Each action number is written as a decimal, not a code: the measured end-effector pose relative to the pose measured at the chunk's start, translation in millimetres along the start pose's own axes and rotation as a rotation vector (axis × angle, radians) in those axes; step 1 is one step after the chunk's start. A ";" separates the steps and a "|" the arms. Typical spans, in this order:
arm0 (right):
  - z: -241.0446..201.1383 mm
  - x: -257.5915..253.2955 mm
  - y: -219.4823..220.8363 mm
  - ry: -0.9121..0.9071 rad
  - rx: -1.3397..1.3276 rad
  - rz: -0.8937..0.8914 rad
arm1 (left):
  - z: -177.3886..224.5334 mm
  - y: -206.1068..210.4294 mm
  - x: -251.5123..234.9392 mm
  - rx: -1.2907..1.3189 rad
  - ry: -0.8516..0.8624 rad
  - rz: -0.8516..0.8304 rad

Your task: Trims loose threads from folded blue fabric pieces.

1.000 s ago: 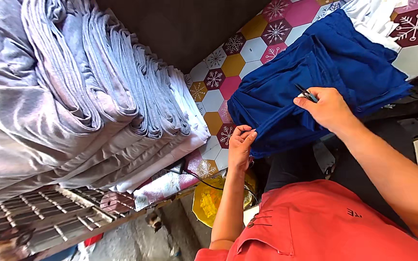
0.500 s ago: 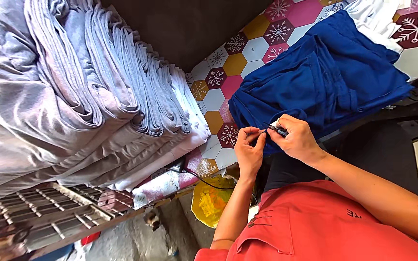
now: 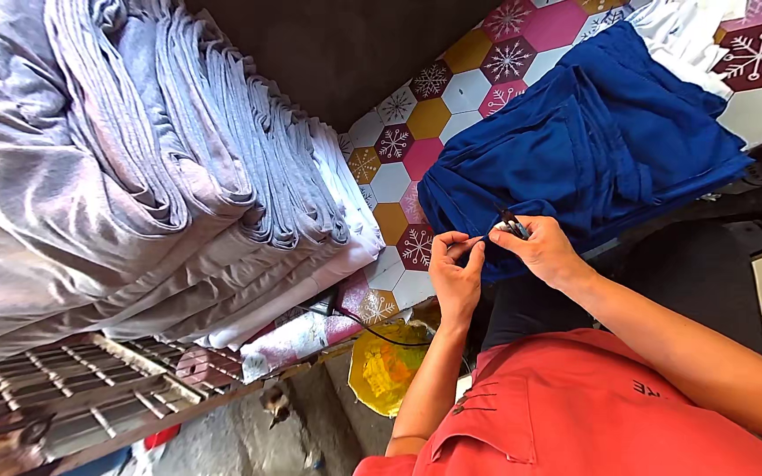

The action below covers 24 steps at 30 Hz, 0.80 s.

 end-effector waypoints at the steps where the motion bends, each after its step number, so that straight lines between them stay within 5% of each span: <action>1: -1.8 0.4 -1.7 -0.023 0.060 0.018 | 1.2 0.6 0.9 -0.053 0.052 -0.003; 5: -14.1 3.6 -3.6 -0.167 0.320 0.086 | 6.7 7.0 6.5 -0.247 0.269 -0.048; 10: -1.6 -1.8 3.2 -0.032 -0.040 -0.002 | 3.9 5.1 -0.5 -0.165 0.145 -0.079; 16: -16.5 3.4 -1.3 -0.378 0.255 0.199 | 0.4 4.4 -0.1 -0.173 0.161 -0.130; 21: -15.8 3.5 2.5 -0.104 0.258 0.091 | -6.1 4.3 -0.4 -0.172 0.196 -0.082; 24: -15.8 -1.6 0.9 -0.109 0.296 0.006 | -12.0 3.3 -1.0 -0.114 0.141 -0.066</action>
Point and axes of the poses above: each hand's wrist, its own x-axis away from the middle knuckle, its own y-axis out of the palm, z = x × y, the point moved 7 cm from there along -x, towards the middle knuckle, and after that the axes turned 13 degrees about x, right-handed, at the moved point
